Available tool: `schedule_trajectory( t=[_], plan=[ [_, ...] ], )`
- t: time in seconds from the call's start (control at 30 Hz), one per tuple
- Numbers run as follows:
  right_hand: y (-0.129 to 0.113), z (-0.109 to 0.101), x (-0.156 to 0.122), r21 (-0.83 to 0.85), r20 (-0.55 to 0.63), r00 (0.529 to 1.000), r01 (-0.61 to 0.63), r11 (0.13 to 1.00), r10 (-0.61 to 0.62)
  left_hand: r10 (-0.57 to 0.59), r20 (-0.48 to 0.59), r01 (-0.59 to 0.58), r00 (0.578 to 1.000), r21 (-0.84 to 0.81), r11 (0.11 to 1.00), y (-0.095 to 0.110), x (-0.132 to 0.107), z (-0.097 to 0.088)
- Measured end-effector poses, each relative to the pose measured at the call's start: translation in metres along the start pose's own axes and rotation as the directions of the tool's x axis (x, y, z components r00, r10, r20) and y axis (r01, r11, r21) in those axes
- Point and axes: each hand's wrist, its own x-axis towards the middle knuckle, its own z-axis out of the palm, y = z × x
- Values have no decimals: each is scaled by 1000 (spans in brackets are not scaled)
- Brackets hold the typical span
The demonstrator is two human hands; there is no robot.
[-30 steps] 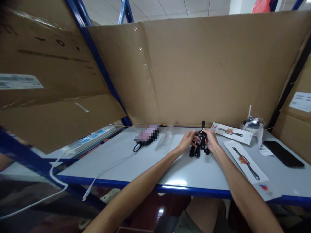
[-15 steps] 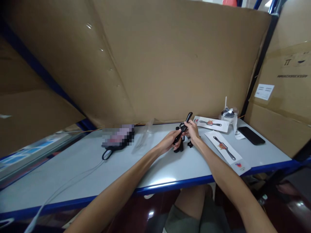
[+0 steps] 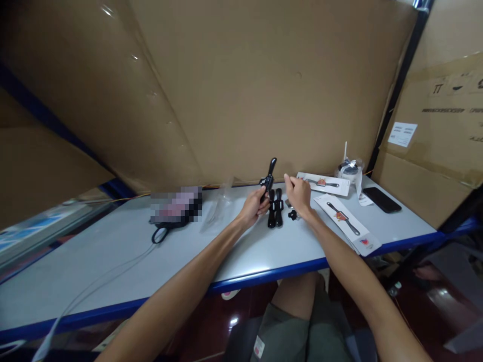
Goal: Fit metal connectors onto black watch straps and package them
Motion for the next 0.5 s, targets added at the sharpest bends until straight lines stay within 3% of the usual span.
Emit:
schedule_trajectory(
  t=[0.07,0.1,0.17,0.2,0.23,0.27,0.3,0.33,0.37,0.4,0.43,0.47,0.5],
  plan=[
    [-23,-17,-16,-78,-87,987,130,988,-136,13,-59,-14,998,-11,1000,3,0,-4],
    [-37,-26,-32,-93,-51,980,186,978,-191,13,-78,-14,997,-17,1000,4,0,-5],
    [-62,-42,-84,-165,136,947,312,936,-291,15,-105,-18,994,-34,999,7,0,-8],
    [-69,-49,-117,-174,294,881,432,885,-372,22,-117,-27,993,-43,999,8,0,-9],
    [-72,-54,-154,-138,489,738,593,794,-466,31,-128,-38,991,-52,998,9,0,-9],
    [-68,-58,-191,-80,641,563,724,685,-521,39,-135,-47,990,-62,997,10,0,-9],
    [-58,-62,-226,-53,741,443,788,613,-505,43,-140,-53,989,-70,996,11,0,-9],
    [-42,-66,-256,-45,799,374,818,574,-471,43,-144,-55,989,-76,996,11,0,-9],
    [-22,-69,-280,-36,832,342,820,571,-437,41,-146,-54,988,-81,995,12,0,-9],
    [0,-73,-296,-100,847,380,801,591,-372,37,-146,-50,989,-84,995,12,0,-8],
    [23,-77,-304,-209,848,458,751,627,-266,34,-145,-47,989,-87,995,12,0,-8],
    [44,-82,-304,-331,830,540,676,659,-137,32,-143,-45,989,-89,995,13,0,-7],
    [63,-86,-297,-395,816,576,619,679,-51,31,-139,-44,990,-91,995,13,0,-7]
  ],
)
